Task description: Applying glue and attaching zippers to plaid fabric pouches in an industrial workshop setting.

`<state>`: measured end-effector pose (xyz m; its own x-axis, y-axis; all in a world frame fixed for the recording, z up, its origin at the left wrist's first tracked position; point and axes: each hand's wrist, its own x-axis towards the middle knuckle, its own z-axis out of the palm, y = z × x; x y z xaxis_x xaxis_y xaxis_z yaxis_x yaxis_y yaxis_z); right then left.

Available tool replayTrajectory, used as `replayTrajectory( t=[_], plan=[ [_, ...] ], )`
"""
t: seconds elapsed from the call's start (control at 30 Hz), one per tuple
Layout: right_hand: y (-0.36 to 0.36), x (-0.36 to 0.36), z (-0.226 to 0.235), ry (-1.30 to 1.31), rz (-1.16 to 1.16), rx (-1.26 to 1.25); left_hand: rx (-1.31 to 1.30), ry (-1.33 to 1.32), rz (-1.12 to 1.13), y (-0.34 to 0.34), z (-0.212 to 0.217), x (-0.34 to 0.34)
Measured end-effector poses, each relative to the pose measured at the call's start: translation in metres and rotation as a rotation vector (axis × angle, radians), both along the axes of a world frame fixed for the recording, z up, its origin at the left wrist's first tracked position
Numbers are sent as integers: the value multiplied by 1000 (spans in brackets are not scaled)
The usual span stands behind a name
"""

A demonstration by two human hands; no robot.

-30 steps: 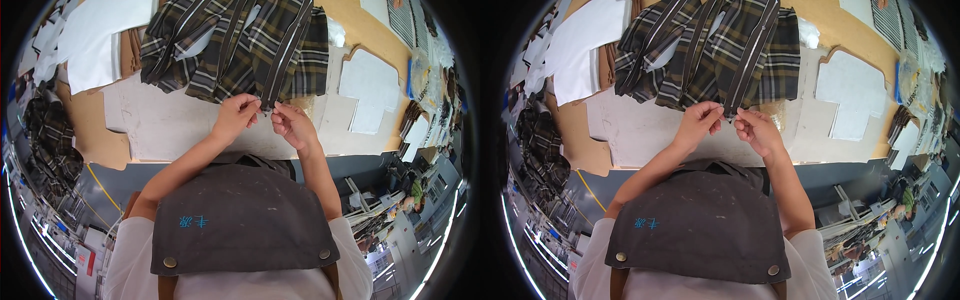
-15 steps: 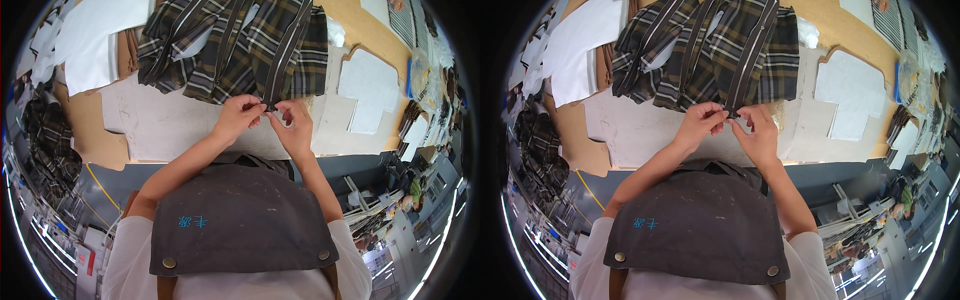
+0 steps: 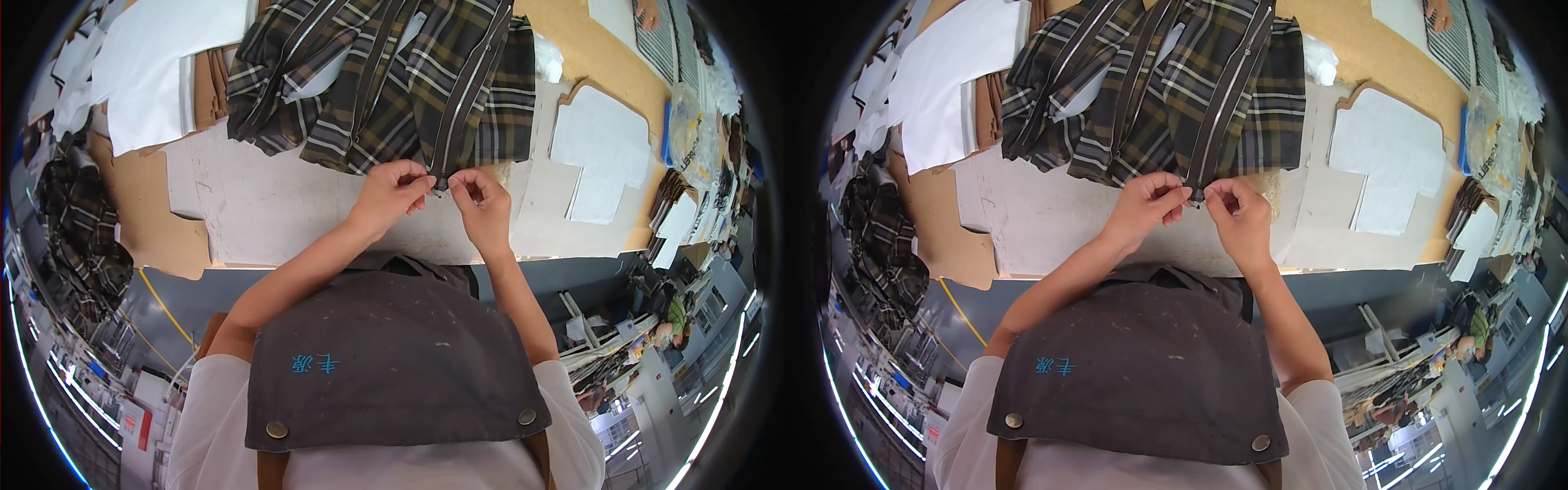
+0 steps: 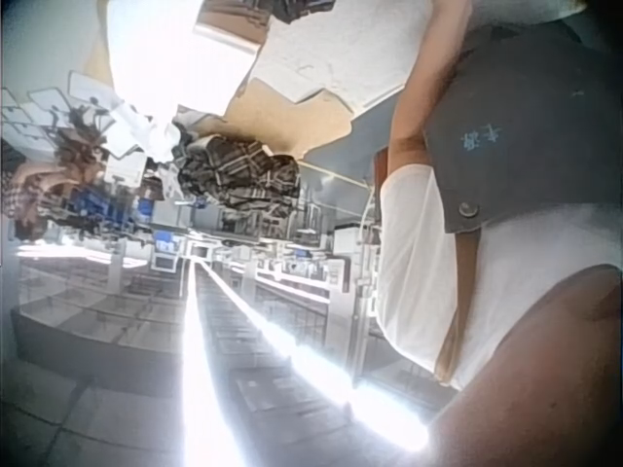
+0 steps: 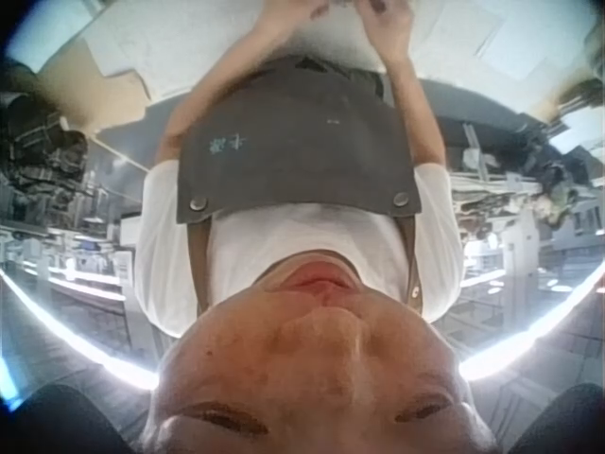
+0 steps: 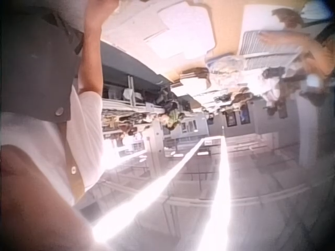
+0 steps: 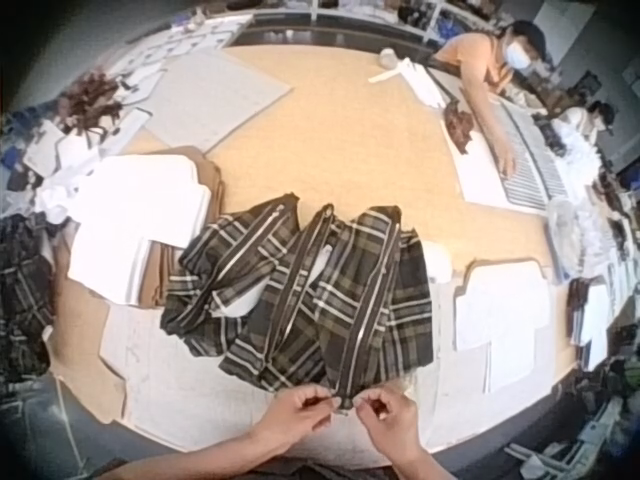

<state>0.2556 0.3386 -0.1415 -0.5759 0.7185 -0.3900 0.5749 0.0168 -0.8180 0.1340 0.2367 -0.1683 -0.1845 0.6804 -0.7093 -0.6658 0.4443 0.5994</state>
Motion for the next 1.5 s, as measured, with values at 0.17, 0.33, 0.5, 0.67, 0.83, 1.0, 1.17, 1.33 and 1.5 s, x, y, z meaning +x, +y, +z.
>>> replayTrajectory(
  t=[0.17, 0.33, 0.5, 0.67, 0.83, 1.0, 1.17, 1.33, 1.5],
  plan=[
    [1, 3, -4, -10, -81, -202, 8, -5, 1, 1, 2, -1],
    [1, 7, -5, 104, -115, -248, -59, 14, 26, -7, -10, 0],
    [14, 7, -3, 9, -7, 301, -66, 158, -5, -9, -17, 2],
    [17, 3, -5, 99, -13, 457, -47, 416, -170, -35, -4, -6],
    [10, 21, -18, 42, -24, 435, 32, 555, -5, -76, 2, -22],
    [-8, 8, -30, 44, 119, 399, -62, 803, 209, -126, 23, -80],
    [-60, -42, -19, 139, 206, 108, -346, 1296, 519, -232, 36, -178],
    [-101, -80, -10, 210, 384, 401, -611, 1930, 677, -355, 87, -297],
    [-142, -126, -6, 241, 396, 328, -1103, 2165, 432, -422, 119, -372]
  ],
)
